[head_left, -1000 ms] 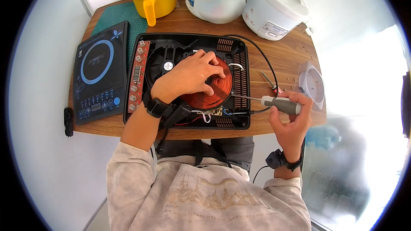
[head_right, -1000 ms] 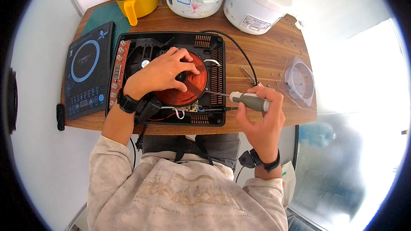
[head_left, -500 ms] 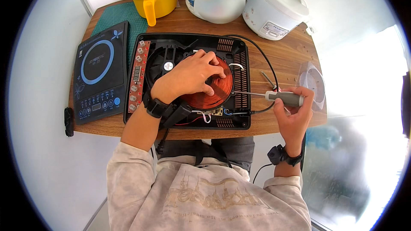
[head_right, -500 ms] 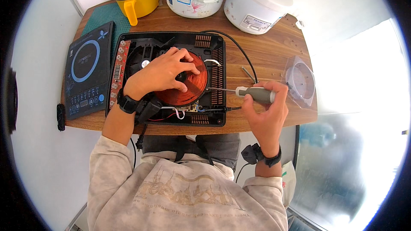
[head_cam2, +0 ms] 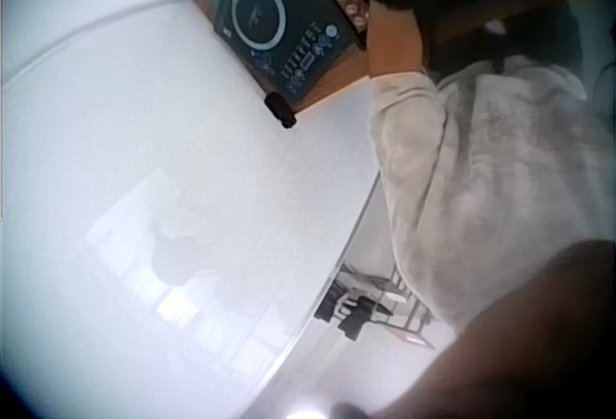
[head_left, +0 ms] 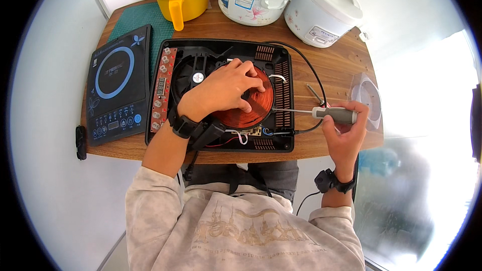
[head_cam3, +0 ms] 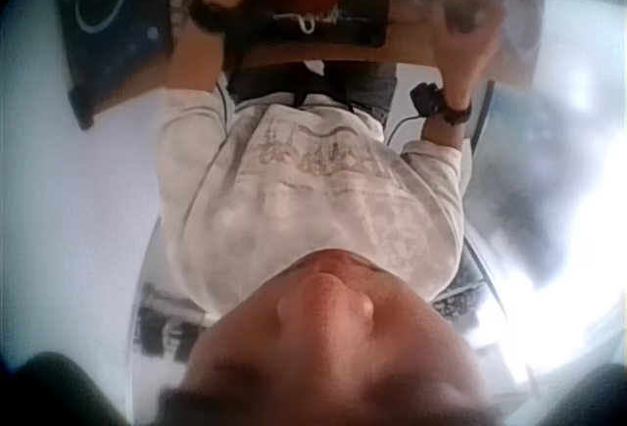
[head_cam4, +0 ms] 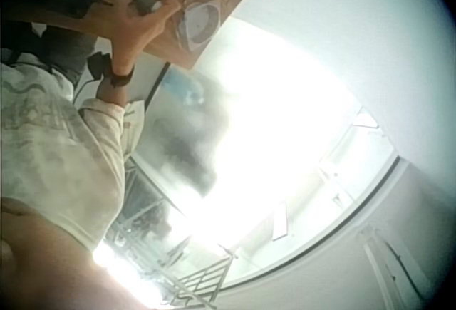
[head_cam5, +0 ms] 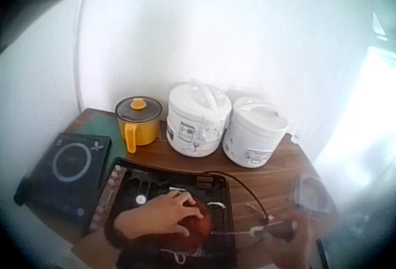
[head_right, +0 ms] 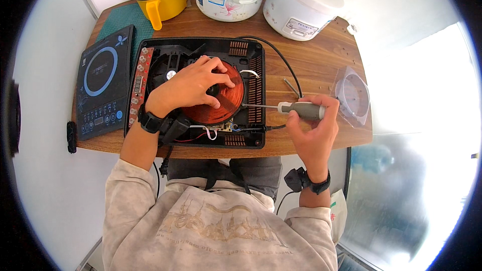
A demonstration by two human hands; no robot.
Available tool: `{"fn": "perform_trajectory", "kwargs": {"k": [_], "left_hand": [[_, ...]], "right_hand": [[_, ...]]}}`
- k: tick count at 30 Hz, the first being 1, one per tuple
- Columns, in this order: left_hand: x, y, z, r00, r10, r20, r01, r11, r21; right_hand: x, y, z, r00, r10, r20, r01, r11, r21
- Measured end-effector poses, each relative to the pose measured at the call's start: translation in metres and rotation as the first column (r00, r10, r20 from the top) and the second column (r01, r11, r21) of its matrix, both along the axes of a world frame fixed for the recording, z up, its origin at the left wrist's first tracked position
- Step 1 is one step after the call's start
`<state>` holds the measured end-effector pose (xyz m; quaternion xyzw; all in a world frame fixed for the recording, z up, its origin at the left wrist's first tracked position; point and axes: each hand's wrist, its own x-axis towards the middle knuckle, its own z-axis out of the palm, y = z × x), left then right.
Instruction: The person uses a screwdriver to tighten screws on the internal components of an open electronic device, likely a heater or fan, while holding the copper coil in place with their other hand.
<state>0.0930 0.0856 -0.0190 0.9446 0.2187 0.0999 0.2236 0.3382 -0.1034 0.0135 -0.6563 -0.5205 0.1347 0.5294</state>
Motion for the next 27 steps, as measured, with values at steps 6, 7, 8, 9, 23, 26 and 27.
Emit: {"fn": "perform_trajectory", "kwargs": {"k": [6, 7, 8, 9, 23, 26, 27], "left_hand": [[0.000, 0.000, -0.002, 1.000, 0.003, 0.004, -0.003, 1.000, 0.005], [0.000, 0.000, -0.002, 1.000, 0.002, 0.004, -0.002, 1.000, 0.002], [0.000, 0.000, -0.002, 1.000, 0.001, 0.005, -0.001, 1.000, -0.002], [0.001, -0.001, -0.002, 1.000, -0.001, 0.007, 0.001, 1.000, -0.007], [0.000, 0.000, -0.003, 1.000, -0.007, 0.030, 0.007, 1.000, 0.001], [0.000, 0.000, -0.003, 1.000, -0.002, 0.020, 0.002, 1.000, 0.004], [0.000, -0.001, -0.002, 1.000, 0.003, 0.013, -0.003, 1.000, 0.003]], "right_hand": [[0.003, 0.001, 0.002, 0.999, 0.012, 0.044, -0.011, 1.000, -0.025], [0.003, 0.002, 0.002, 0.998, 0.012, 0.068, -0.010, 1.000, -0.023], [0.003, 0.004, 0.003, 0.996, 0.012, 0.092, -0.010, 1.000, -0.022], [0.004, 0.005, 0.004, 0.993, 0.011, 0.117, -0.009, 1.000, -0.022], [-0.017, 0.043, 0.029, 0.954, 0.045, 0.295, -0.043, 0.999, -0.013], [-0.025, 0.049, 0.030, 0.976, 0.036, 0.215, -0.039, 0.999, 0.012], [-0.028, 0.051, 0.031, 0.981, 0.032, 0.193, -0.039, 0.999, 0.033]]}}
